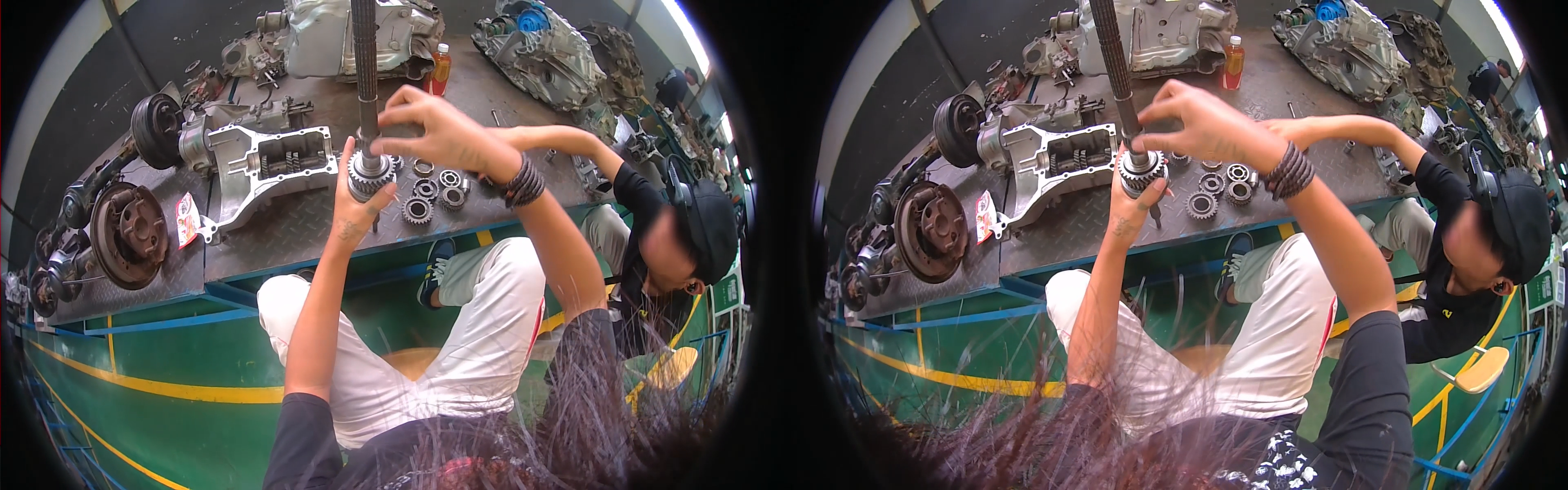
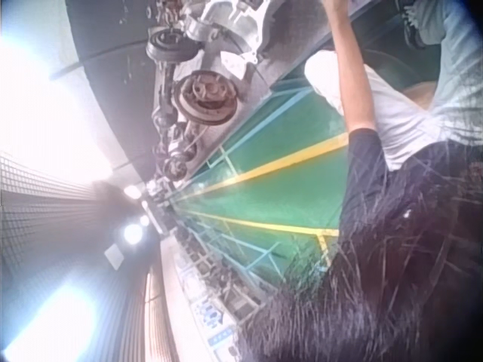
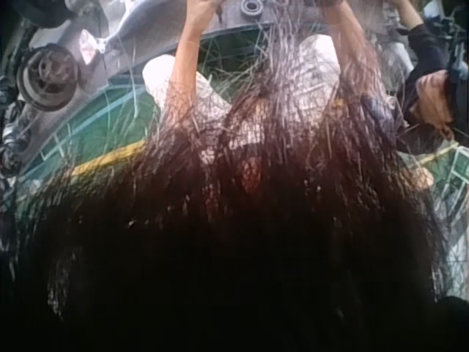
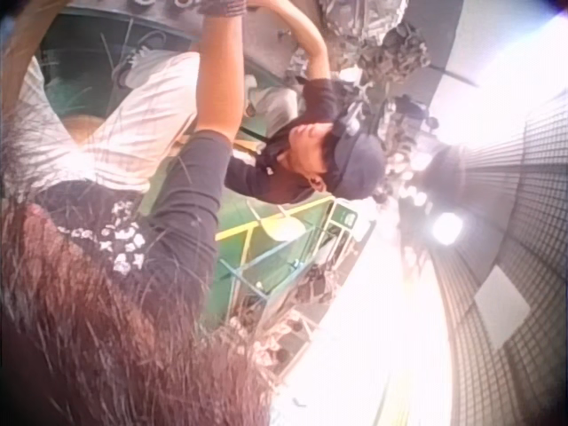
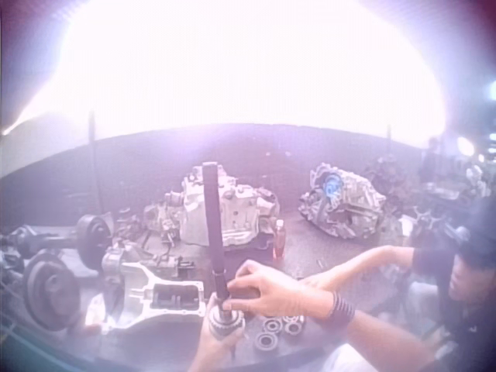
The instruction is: The person places gear wheels and bearings onto a metal shaft, then holds the shaft while picking up and checking other small gear components from the table.
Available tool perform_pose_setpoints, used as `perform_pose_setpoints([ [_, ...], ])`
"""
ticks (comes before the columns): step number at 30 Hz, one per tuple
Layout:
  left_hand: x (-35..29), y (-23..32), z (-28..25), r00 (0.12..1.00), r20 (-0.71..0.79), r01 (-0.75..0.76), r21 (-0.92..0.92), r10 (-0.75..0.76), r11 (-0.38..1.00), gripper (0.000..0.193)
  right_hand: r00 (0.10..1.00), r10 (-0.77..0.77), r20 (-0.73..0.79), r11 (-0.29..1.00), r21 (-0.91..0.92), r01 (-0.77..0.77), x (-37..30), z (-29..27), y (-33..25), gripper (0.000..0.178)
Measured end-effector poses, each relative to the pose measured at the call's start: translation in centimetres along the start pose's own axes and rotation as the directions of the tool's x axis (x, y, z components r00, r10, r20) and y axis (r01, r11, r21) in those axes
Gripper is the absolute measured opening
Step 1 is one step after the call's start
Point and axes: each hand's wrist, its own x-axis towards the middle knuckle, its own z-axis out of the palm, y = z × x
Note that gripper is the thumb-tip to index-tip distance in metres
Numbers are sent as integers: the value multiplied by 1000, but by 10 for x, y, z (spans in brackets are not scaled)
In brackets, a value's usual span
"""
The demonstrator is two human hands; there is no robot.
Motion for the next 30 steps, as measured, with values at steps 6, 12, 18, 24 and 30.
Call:
perform_pose_setpoints([
  [6, -1, -1, -5, 999, -32, -9, 40, 10, 999, 108, 981, 190, -31, 936, 308, -172, -61, 10, 0, 57],
  [12, 2, -3, -11, 999, -34, -6, 85, 9, 996, 110, 836, 219, 504, 397, 737, -548, -198, 129, -11, 32],
  [18, 4, -4, -5, 1000, 1, -13, 49, 13, 999, 110, 512, 614, 601, -191, 742, -642, -302, 313, -75, 22],
  [24, 0, -3, -7, 1000, 0, -2, 6, 2, 1000, 109, 351, 732, 584, -301, 739, -602, -297, 363, -87, 25],
  [30, 3, -3, -6, 1000, -5, 6, 11, -6, 1000, 107, 415, 762, 496, -121, 739, -662, -304, 398, -99, 32],
])
